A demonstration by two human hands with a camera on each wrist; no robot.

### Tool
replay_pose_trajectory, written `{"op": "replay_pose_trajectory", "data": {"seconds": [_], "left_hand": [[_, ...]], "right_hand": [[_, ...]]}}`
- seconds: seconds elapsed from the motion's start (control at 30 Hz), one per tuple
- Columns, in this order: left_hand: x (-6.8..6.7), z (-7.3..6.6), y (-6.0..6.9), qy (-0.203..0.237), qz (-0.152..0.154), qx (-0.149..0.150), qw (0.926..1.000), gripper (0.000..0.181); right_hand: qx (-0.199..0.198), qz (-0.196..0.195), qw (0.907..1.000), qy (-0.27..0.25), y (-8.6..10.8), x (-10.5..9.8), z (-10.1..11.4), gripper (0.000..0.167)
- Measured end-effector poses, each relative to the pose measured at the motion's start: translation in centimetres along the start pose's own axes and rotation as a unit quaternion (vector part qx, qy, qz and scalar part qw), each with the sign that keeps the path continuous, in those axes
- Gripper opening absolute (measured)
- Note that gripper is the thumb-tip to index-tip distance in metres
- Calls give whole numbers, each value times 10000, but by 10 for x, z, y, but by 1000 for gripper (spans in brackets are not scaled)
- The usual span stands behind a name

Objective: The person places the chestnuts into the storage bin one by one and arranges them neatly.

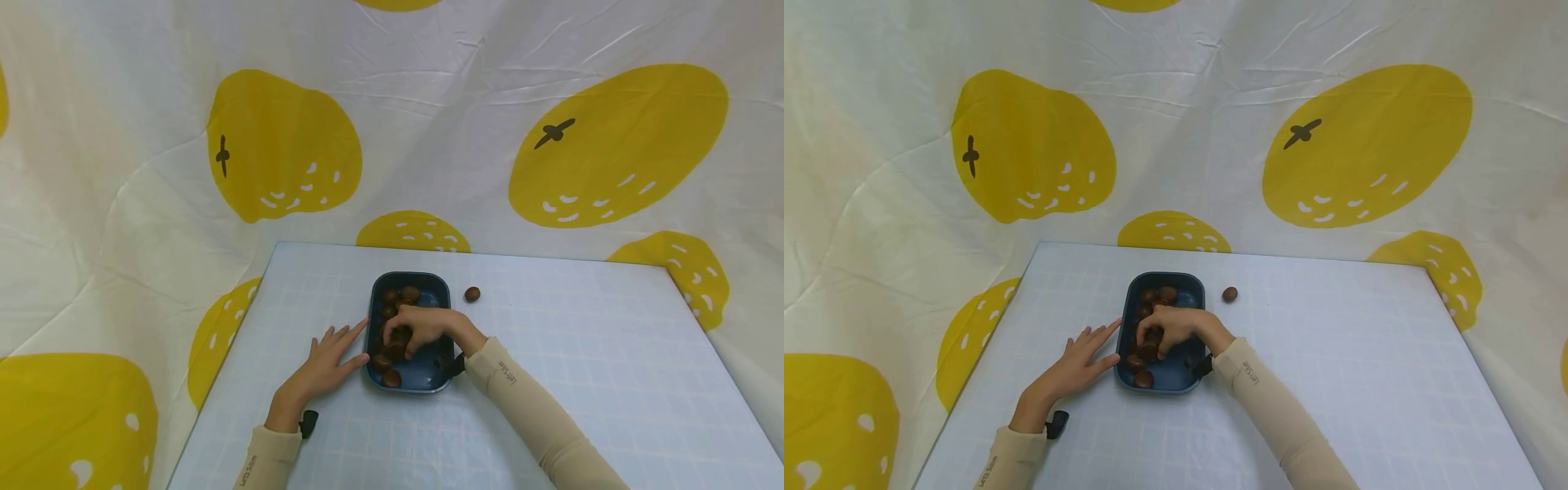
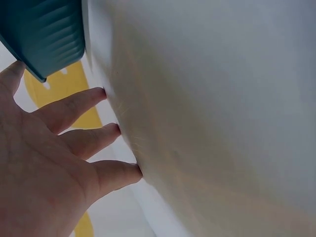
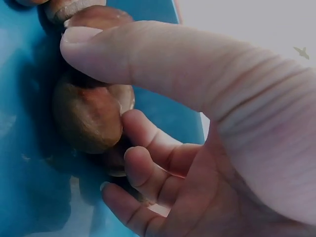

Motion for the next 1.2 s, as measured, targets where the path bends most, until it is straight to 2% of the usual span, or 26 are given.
{"op": "replay_pose_trajectory", "data": {"seconds": [0.2, 0.5, 0.6, 0.7, 0.87, 1.03, 1.2], "left_hand": [[-1, -1, 0, -10, -7, 9, 10000, 71], [-2, -2, 0, 18, -18, 20, 10000, 70], [-1, -2, 0, 32, 4, -3, 10000, 70], [-1, -2, 0, 47, 26, -39, 10000, 70], [0, -1, 0, 55, 22, -58, 10000, 70], [1, 1, 0, 44, 6, -29, 10000, 71], [1, 2, -1, -1, -8, -2, 10000, 70]], "right_hand": [[151, -112, 9998, -69, 2, -2, -3, 41], [35, -332, 9994, 90, 4, -7, 0, 38], [-9, -526, 9985, 133, 7, -13, 4, 36], [-89, -923, 9956, 101, 13, -25, 9, 33], [-149, -1902, 9812, -281, 34, -53, 14, 31], [-230, -2719, 9598, -666, 62, -74, 14, 29], [6, -3439, 9356, -796, 90, -87, 2, 31]]}}
Point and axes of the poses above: each hand's wrist, its own y-axis away from the middle knuckle, its own x-axis out of the palm, z = x × y, the point moved 10 cm from there along -y, towards the middle knuckle
